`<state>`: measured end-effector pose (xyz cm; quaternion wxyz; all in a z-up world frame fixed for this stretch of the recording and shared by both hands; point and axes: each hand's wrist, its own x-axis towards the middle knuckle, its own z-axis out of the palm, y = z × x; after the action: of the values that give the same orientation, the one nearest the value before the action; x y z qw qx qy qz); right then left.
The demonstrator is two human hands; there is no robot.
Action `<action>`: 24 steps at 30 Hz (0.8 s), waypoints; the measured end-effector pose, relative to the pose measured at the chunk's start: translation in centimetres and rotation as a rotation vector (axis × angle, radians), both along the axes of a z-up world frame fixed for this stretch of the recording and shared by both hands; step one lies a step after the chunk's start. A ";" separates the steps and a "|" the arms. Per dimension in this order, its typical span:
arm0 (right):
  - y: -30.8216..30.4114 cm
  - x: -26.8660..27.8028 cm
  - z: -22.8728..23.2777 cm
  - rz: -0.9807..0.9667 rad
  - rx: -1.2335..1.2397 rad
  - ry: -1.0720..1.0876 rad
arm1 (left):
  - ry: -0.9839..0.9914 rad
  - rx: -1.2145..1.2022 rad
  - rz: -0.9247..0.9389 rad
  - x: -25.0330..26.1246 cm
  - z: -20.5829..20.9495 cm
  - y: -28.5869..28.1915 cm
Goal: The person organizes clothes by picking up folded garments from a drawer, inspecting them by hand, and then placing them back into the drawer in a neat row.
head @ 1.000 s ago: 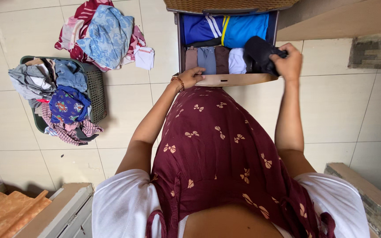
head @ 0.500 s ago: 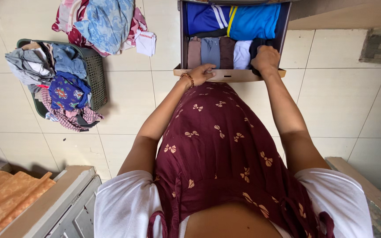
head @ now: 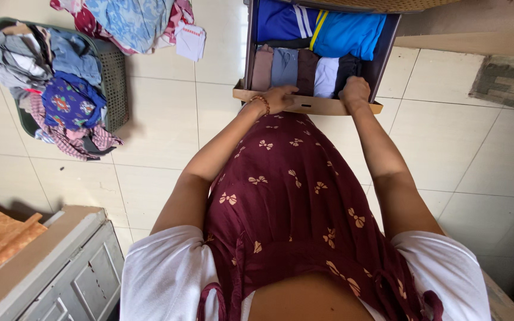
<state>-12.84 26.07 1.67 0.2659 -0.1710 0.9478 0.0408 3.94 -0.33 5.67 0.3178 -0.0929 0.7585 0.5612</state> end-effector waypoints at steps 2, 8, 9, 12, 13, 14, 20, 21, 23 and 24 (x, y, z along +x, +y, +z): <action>-0.7 -1.6 -0.1 -0.080 0.166 -0.271 | -0.001 0.010 -0.055 -0.5 -0.3 1.2; -2.3 -2.8 -0.1 -0.094 0.298 -0.447 | 0.064 -0.061 -0.095 -1.1 0.9 2.0; -2.1 -2.3 -0.8 -0.093 0.298 -0.449 | 0.025 -0.021 -0.069 -1.0 1.2 1.8; -1.9 -1.6 -2.3 -0.171 0.154 -0.332 | -0.009 -0.024 -0.039 -0.6 1.8 1.2; -2.1 -1.6 -2.4 -0.194 0.184 -0.353 | -0.005 -0.062 -0.045 -0.4 1.8 1.1; -2.2 -1.4 -2.5 -0.219 0.215 -0.375 | -0.010 -0.062 -0.038 -0.2 1.8 1.0; -2.3 -2.4 -2.8 -0.103 0.289 -0.517 | 0.013 -0.054 -0.025 0.8 0.9 0.7; -2.2 -2.5 -2.6 -0.098 0.289 -0.514 | 0.000 -0.052 -0.030 1.0 0.8 0.6; -2.4 -3.0 -2.1 -0.044 0.284 -0.602 | -0.006 -0.052 -0.030 1.0 0.7 0.6; -2.8 -2.9 -2.0 -0.035 0.283 -0.599 | 0.015 -0.067 -0.041 1.2 0.8 0.6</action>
<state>-15.70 23.28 -0.28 0.5545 -0.1206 0.8153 0.1155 5.18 0.29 6.52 0.3203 -0.0835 0.7810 0.5296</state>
